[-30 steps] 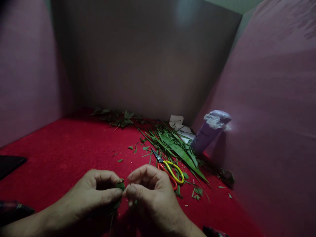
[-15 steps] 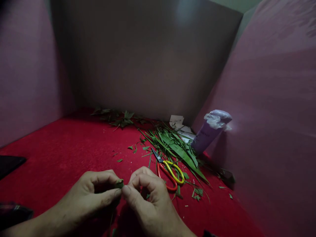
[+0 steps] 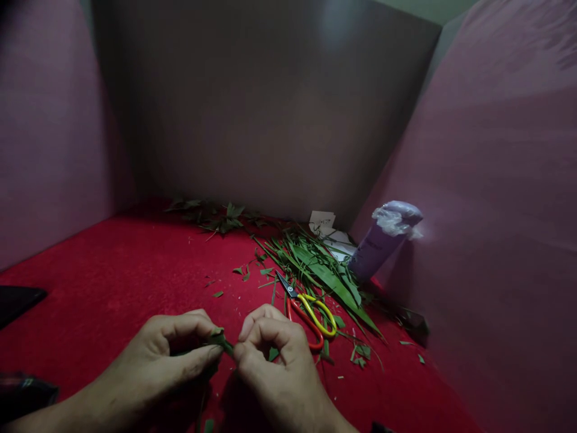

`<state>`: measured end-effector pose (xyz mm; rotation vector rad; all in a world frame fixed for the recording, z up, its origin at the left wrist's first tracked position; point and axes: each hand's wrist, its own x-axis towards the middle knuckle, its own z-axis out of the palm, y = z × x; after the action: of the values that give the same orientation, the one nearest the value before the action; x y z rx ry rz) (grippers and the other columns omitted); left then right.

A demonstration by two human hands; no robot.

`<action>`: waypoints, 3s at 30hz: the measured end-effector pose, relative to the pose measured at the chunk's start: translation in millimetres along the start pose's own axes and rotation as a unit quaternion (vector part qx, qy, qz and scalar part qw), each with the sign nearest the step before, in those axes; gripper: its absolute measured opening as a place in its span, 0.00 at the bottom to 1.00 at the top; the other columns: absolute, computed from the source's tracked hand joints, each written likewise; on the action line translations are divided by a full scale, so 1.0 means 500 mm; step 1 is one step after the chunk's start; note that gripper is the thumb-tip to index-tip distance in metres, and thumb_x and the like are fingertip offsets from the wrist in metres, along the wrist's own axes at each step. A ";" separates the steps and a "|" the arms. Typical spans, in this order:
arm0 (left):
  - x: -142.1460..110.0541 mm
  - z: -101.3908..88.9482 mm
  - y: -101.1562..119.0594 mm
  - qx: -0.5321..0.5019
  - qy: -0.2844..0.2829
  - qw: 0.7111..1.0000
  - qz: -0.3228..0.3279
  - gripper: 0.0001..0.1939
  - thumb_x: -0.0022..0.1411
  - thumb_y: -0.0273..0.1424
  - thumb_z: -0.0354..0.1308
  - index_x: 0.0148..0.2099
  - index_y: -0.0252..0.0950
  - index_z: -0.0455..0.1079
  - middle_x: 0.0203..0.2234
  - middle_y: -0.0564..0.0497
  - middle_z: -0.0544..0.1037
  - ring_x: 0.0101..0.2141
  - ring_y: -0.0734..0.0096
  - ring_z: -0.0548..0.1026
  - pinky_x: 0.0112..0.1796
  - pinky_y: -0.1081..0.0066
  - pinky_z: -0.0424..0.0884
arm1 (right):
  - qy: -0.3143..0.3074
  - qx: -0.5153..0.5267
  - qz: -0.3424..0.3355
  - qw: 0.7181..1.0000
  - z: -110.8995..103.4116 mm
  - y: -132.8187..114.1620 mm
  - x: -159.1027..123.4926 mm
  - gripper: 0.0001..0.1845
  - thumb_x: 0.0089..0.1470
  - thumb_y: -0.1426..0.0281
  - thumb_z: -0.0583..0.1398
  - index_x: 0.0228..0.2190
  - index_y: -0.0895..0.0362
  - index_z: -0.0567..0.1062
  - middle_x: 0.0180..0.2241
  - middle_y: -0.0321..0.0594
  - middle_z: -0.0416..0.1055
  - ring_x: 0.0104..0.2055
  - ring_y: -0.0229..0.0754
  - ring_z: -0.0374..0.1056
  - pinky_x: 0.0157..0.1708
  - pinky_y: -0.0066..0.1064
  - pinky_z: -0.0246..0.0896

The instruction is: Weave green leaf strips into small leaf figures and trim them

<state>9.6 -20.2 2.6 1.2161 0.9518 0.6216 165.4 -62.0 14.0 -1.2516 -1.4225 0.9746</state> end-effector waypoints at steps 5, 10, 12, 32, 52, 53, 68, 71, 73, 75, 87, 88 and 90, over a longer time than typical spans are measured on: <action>0.002 -0.004 -0.007 -0.012 -0.017 1.000 0.000 0.10 0.49 0.35 0.61 0.24 0.34 0.65 0.10 0.61 0.59 0.12 0.82 0.55 0.15 0.78 0.49 | 0.017 -0.013 -0.052 0.998 -0.001 -0.002 -0.002 0.11 0.43 0.72 0.56 0.14 0.57 0.62 0.26 0.39 0.64 0.29 0.39 0.60 0.29 0.29 0.54; 0.003 -0.005 0.001 -0.034 -0.015 0.999 0.012 0.10 0.47 0.33 0.62 0.23 0.32 0.66 0.11 0.61 0.60 0.13 0.83 0.55 0.16 0.78 0.50 | 0.032 -0.032 -0.101 0.994 -0.003 -0.004 -0.005 0.11 0.46 0.72 0.56 0.16 0.56 0.64 0.24 0.39 0.65 0.27 0.39 0.61 0.27 0.29 0.54; 0.003 -0.004 0.004 -0.049 -0.016 0.999 0.006 0.10 0.46 0.33 0.63 0.23 0.32 0.66 0.10 0.61 0.60 0.13 0.83 0.55 0.16 0.78 0.50 | 0.040 -0.038 -0.116 0.992 -0.003 -0.003 -0.006 0.11 0.47 0.72 0.56 0.16 0.56 0.65 0.24 0.38 0.65 0.26 0.38 0.61 0.27 0.29 0.54; 0.005 -0.001 0.008 -0.086 0.002 0.996 -0.025 0.11 0.40 0.34 0.64 0.21 0.33 0.66 0.08 0.59 0.63 0.11 0.81 0.59 0.15 0.78 0.52 | 0.010 -0.075 -0.141 0.987 0.001 -0.007 -0.006 0.11 0.42 0.76 0.55 0.13 0.56 0.62 0.21 0.39 0.67 0.25 0.38 0.64 0.25 0.29 0.58; 0.001 0.001 0.012 -0.083 0.011 0.996 -0.025 0.10 0.39 0.32 0.63 0.21 0.32 0.67 0.09 0.59 0.64 0.12 0.82 0.58 0.15 0.78 0.53 | 0.006 -0.092 -0.155 0.984 0.002 0.000 -0.003 0.10 0.40 0.78 0.53 0.14 0.56 0.60 0.22 0.42 0.67 0.25 0.39 0.64 0.25 0.29 0.58; 0.001 0.002 0.014 -0.080 0.010 0.996 -0.025 0.10 0.39 0.32 0.64 0.21 0.31 0.67 0.09 0.59 0.64 0.12 0.82 0.58 0.15 0.78 0.53 | 0.005 -0.095 -0.158 0.983 0.002 0.001 -0.004 0.10 0.40 0.78 0.53 0.14 0.57 0.60 0.22 0.42 0.67 0.25 0.39 0.64 0.25 0.29 0.58; 0.011 -0.007 -0.030 -0.067 -0.054 0.996 0.012 0.10 0.48 0.34 0.63 0.24 0.32 0.68 0.15 0.58 0.64 0.16 0.79 0.61 0.19 0.75 0.54 | -0.004 -0.158 -0.186 0.970 0.004 0.016 -0.007 0.11 0.50 0.74 0.55 0.18 0.57 0.63 0.21 0.38 0.65 0.25 0.37 0.60 0.25 0.28 0.55; 0.007 -0.007 -0.025 0.008 -0.038 0.998 0.049 0.11 0.49 0.35 0.62 0.23 0.32 0.70 0.19 0.56 0.65 0.19 0.77 0.63 0.20 0.75 0.57 | -0.001 -0.176 -0.163 0.971 0.006 0.018 -0.010 0.12 0.51 0.71 0.56 0.18 0.57 0.64 0.21 0.37 0.64 0.25 0.37 0.60 0.25 0.29 0.54; 0.003 -0.008 -0.017 0.091 -0.027 0.992 0.089 0.11 0.50 0.34 0.61 0.23 0.32 0.72 0.21 0.55 0.65 0.21 0.76 0.64 0.22 0.74 0.58 | 0.002 -0.186 -0.144 0.972 0.006 0.020 -0.011 0.12 0.50 0.70 0.57 0.18 0.57 0.64 0.20 0.37 0.64 0.24 0.37 0.59 0.25 0.28 0.53; 0.000 -0.011 -0.010 0.170 -0.028 0.977 0.129 0.10 0.52 0.33 0.59 0.24 0.33 0.75 0.21 0.54 0.66 0.24 0.74 0.65 0.25 0.74 0.59 | 0.005 -0.194 -0.125 0.973 0.006 0.023 -0.011 0.12 0.50 0.70 0.57 0.18 0.57 0.66 0.20 0.36 0.64 0.23 0.36 0.60 0.24 0.28 0.53; -0.003 -0.018 -0.005 0.260 -0.090 0.940 0.203 0.10 0.58 0.32 0.55 0.31 0.38 0.78 0.22 0.54 0.72 0.28 0.73 0.67 0.30 0.74 0.60 | 0.022 -0.159 -0.157 0.975 0.007 0.018 -0.010 0.03 0.50 0.72 0.59 0.26 0.58 0.72 0.25 0.38 0.68 0.30 0.39 0.63 0.30 0.29 0.56; -0.002 -0.017 -0.004 0.264 -0.092 0.937 0.209 0.10 0.58 0.31 0.55 0.31 0.38 0.78 0.22 0.54 0.72 0.28 0.73 0.67 0.30 0.75 0.60 | 0.015 -0.149 -0.164 0.975 0.009 0.020 -0.009 0.03 0.51 0.72 0.59 0.27 0.58 0.73 0.26 0.38 0.68 0.31 0.39 0.63 0.31 0.30 0.56; 0.000 -0.016 -0.003 0.273 -0.094 0.931 0.223 0.10 0.58 0.29 0.55 0.27 0.36 0.76 0.20 0.55 0.69 0.27 0.74 0.66 0.29 0.76 0.60 | 0.010 -0.121 -0.158 0.980 0.012 0.023 -0.006 0.05 0.51 0.72 0.59 0.26 0.58 0.74 0.26 0.37 0.67 0.30 0.38 0.63 0.31 0.29 0.56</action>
<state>2.8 -16.7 0.4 1.9893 0.7033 0.5929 162.0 -62.9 1.1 -1.1563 -1.7008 0.5849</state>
